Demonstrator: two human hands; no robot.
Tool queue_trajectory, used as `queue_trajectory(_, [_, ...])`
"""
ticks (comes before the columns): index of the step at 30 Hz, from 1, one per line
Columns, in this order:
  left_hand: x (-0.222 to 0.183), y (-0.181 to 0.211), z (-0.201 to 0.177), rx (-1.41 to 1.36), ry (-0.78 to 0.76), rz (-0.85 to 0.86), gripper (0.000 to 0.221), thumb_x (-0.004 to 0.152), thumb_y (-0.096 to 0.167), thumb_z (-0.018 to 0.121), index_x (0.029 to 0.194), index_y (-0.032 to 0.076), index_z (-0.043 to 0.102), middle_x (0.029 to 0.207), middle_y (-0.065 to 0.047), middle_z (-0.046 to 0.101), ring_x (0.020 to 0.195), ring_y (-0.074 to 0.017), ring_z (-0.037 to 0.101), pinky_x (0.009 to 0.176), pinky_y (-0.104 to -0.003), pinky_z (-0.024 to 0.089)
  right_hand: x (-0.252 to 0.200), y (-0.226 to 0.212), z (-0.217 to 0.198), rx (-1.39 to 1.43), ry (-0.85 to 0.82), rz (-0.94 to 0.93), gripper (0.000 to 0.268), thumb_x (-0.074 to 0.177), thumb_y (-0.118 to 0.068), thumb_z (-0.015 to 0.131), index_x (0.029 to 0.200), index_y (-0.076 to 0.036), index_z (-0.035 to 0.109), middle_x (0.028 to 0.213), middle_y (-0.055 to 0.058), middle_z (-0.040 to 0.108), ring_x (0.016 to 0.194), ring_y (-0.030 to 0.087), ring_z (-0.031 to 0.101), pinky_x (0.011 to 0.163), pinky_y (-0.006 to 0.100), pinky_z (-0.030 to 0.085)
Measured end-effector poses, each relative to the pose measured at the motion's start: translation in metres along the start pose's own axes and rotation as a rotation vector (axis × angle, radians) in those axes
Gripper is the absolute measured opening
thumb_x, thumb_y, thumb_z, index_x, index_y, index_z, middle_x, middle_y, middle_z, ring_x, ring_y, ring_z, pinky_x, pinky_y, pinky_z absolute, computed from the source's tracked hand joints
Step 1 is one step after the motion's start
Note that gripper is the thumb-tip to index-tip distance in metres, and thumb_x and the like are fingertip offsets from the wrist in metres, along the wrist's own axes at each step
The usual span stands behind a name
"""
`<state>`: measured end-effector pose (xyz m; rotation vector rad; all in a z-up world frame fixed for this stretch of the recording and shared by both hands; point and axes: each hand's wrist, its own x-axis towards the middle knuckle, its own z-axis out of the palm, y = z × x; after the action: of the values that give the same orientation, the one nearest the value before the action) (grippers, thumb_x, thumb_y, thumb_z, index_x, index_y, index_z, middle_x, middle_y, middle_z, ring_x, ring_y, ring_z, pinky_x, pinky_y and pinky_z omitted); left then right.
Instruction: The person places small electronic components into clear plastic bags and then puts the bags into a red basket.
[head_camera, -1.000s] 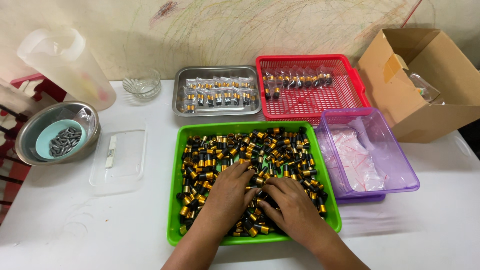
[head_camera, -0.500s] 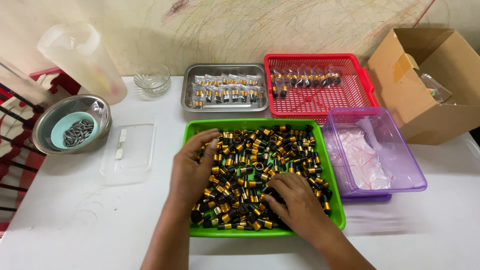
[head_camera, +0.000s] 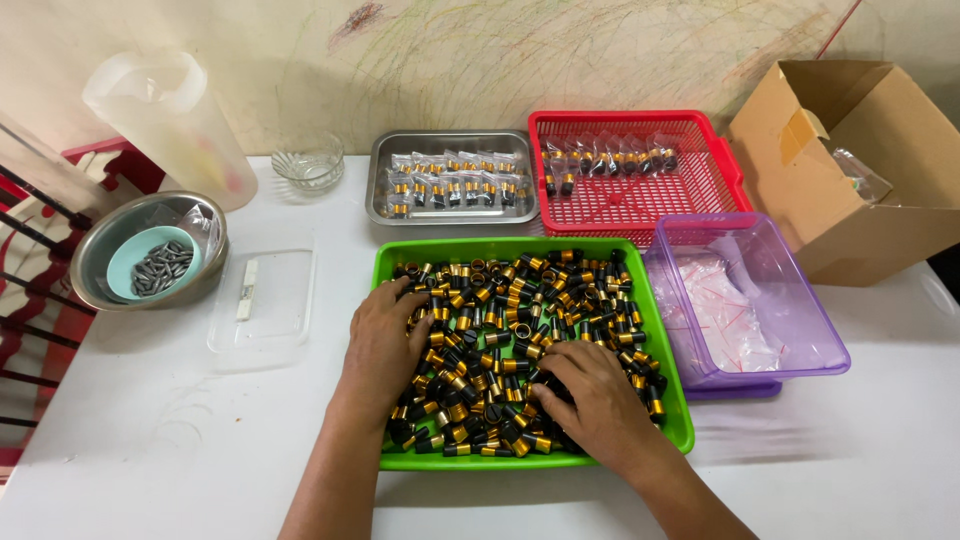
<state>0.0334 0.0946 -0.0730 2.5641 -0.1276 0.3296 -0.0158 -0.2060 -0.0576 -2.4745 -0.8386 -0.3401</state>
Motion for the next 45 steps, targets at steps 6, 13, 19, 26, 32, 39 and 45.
queue_trajectory(6, [-0.003,-0.002,0.005,0.066,-0.027,-0.006,0.043,0.095,0.034,0.066,0.134,0.015,0.066,0.153,-0.015,0.052,0.144,-0.0372,0.044,0.116,-0.055,0.033,0.000,-0.010,-0.015,0.047,0.134,-0.078,0.022,0.098,-0.024,0.066,0.111,-0.006,0.070,0.115,0.010,0.070,0.112,0.029,0.065,0.102,0.046,0.050])
queue_trajectory(13, [-0.003,0.002,0.002,0.073,-0.069,-0.022,0.043,0.097,0.038,0.064,0.134,0.017,0.067,0.151,-0.013,0.054,0.144,-0.0327,0.044,0.116,-0.056,0.031,-0.011,0.036,-0.104,-0.086,0.514,0.014,0.017,0.102,-0.008,0.058,0.110,0.003,0.068,0.107,0.020,0.072,0.101,0.033,0.069,0.094,0.043,0.056])
queue_trajectory(19, [-0.004,0.007,-0.002,0.057,-0.099,-0.064,0.042,0.098,0.039,0.062,0.134,0.017,0.066,0.152,-0.010,0.053,0.145,-0.0313,0.044,0.119,-0.058,0.028,0.012,0.106,-0.148,-0.365,-0.004,0.773,0.025,0.094,-0.033,0.066,0.116,-0.021,0.072,0.111,-0.001,0.076,0.103,0.031,0.070,0.082,0.047,0.052])
queue_trajectory(26, [-0.004,0.004,0.000,0.081,-0.077,-0.034,0.042,0.097,0.039,0.063,0.134,0.019,0.066,0.149,-0.011,0.055,0.143,-0.0298,0.045,0.117,-0.057,0.030,0.021,0.140,-0.120,-0.443,-0.606,0.884,0.022,0.096,-0.035,0.061,0.118,-0.030,0.063,0.101,-0.003,0.081,0.093,0.023,0.072,0.073,0.041,0.051])
queue_trajectory(32, [-0.004,0.008,-0.002,0.075,-0.087,-0.042,0.043,0.097,0.039,0.064,0.134,0.019,0.066,0.149,-0.009,0.056,0.142,-0.0295,0.047,0.117,-0.059,0.030,0.015,0.142,-0.120,-0.417,-0.367,0.818,0.021,0.095,-0.023,0.055,0.112,-0.024,0.068,0.110,0.005,0.077,0.100,0.035,0.070,0.077,0.049,0.050])
queue_trajectory(39, [-0.004,0.007,-0.002,0.064,-0.096,-0.042,0.043,0.097,0.038,0.063,0.135,0.018,0.066,0.149,-0.009,0.056,0.142,-0.0294,0.047,0.117,-0.057,0.030,0.002,0.157,-0.123,-0.117,0.191,0.530,0.030,0.098,-0.004,0.053,0.119,-0.009,0.074,0.112,0.014,0.074,0.097,0.031,0.068,0.088,0.042,0.050])
queue_trajectory(45, [-0.003,0.006,-0.003,0.036,-0.059,-0.041,0.045,0.096,0.037,0.063,0.137,0.018,0.065,0.152,-0.012,0.053,0.144,-0.0315,0.045,0.120,-0.059,0.025,0.001,0.146,-0.132,0.118,0.378,0.671,0.030,0.103,-0.007,0.051,0.125,-0.009,0.071,0.073,0.007,0.061,0.062,0.016,0.054,0.064,0.033,0.044])
